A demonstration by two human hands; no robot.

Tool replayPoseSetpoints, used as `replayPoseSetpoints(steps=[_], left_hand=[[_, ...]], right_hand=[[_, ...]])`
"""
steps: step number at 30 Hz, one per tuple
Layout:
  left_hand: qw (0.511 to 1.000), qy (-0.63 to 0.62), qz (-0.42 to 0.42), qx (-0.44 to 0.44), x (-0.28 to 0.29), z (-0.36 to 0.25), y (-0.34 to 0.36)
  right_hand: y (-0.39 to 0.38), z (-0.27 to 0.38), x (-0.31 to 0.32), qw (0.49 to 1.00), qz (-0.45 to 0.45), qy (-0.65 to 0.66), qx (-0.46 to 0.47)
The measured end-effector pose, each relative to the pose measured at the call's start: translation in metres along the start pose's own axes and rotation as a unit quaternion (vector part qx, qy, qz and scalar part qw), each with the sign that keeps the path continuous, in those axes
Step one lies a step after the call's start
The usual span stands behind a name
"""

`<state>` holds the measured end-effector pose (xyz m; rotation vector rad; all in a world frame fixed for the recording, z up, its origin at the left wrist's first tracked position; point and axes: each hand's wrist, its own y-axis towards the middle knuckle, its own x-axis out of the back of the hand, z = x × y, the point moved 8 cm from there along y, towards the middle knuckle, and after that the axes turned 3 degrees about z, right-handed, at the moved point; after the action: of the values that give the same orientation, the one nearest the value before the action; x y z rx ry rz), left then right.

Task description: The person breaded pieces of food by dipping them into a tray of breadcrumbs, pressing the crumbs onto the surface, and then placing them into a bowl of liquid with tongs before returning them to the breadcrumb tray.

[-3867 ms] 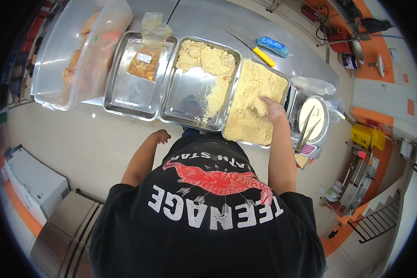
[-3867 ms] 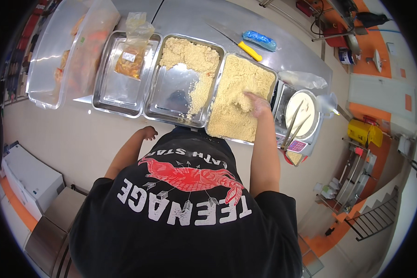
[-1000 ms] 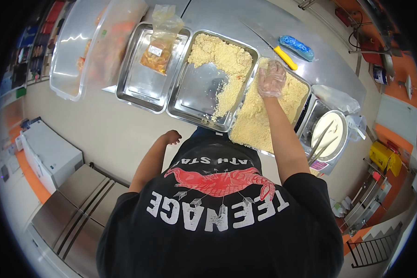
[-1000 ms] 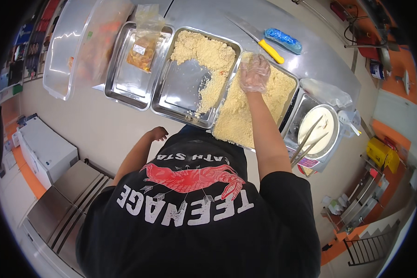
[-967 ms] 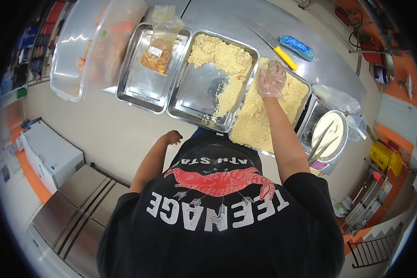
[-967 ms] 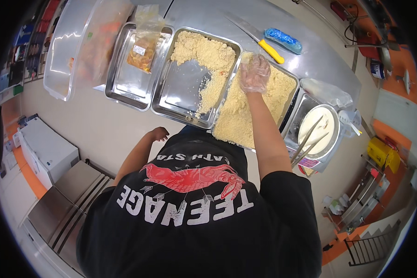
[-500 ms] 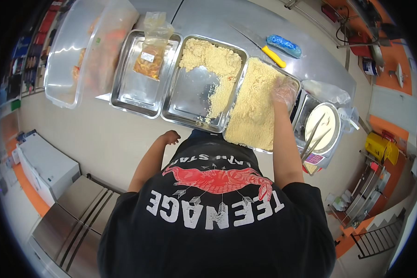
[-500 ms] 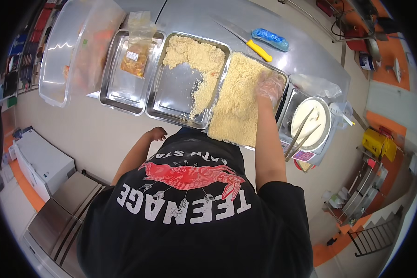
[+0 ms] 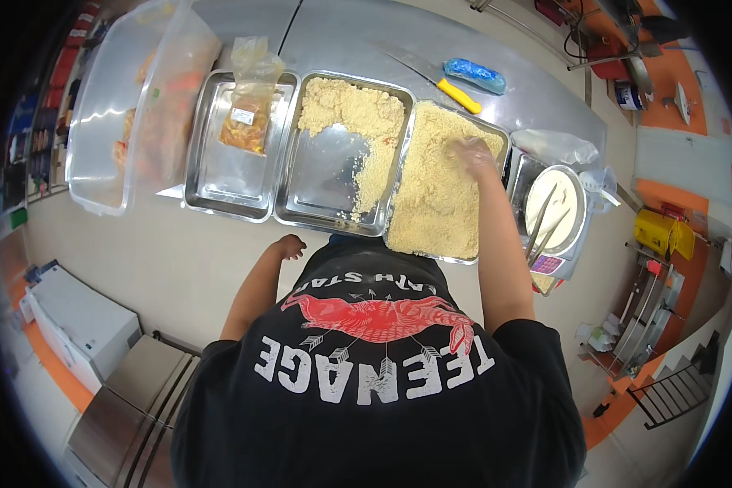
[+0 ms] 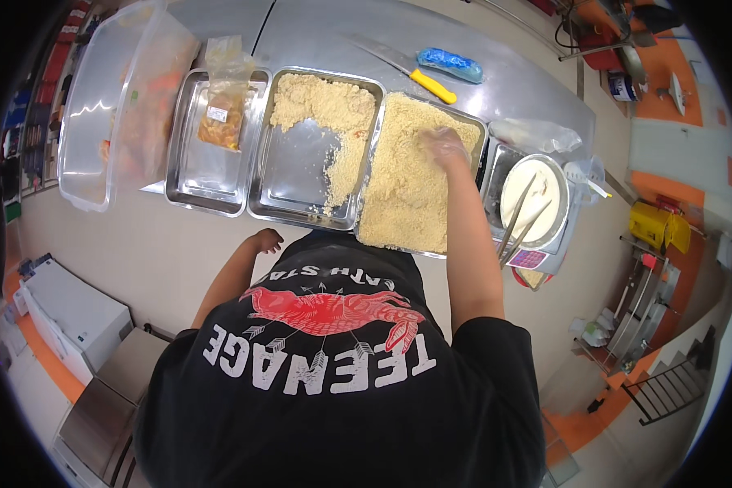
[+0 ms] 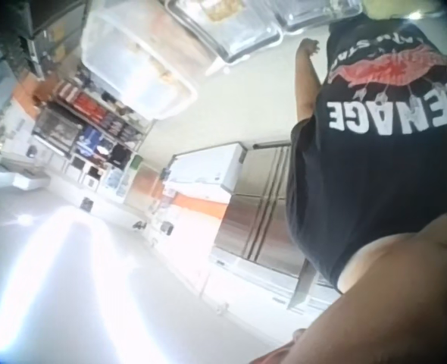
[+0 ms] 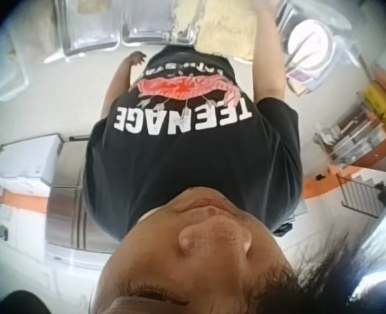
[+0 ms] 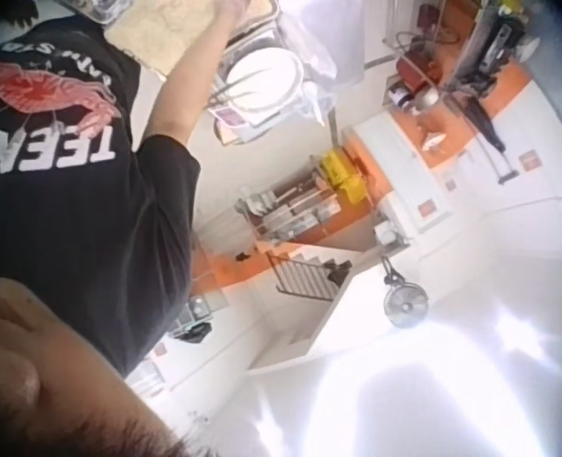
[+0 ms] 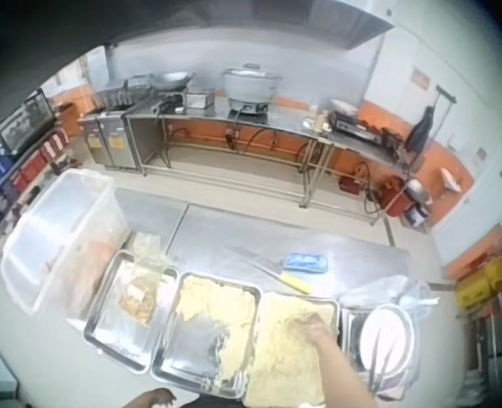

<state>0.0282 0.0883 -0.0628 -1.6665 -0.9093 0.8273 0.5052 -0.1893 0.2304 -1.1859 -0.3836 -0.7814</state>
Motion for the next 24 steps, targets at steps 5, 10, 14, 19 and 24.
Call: replayPoseSetpoints(steps=[5,10,14,19,24], left_hand=[[1.000,0.007,-0.001,-0.021,-0.001,-0.019,-0.004],[1.000,0.008,-0.003,-0.004,-0.011,-0.007,-0.012],[1.000,0.021,0.002,-0.005,-0.003,0.013,-0.022],[0.999,-0.010,0.002,0.041,-0.005,0.044,-0.025],[0.999,-0.010,0.019,-0.027,-0.009,0.034,-0.016]], right_hand=[[0.019,0.002,0.006,0.965,-0.224,-0.117,0.071],[0.023,0.028,-0.002,0.930,-0.351,-0.110,0.025],[0.017,0.043,-0.015,0.880,-0.433,-0.193,-0.013],[0.018,0.049,-0.011,0.899,-0.399,-0.184,0.003],[0.005,0.013,-0.001,0.912,-0.324,-0.251,0.029]])
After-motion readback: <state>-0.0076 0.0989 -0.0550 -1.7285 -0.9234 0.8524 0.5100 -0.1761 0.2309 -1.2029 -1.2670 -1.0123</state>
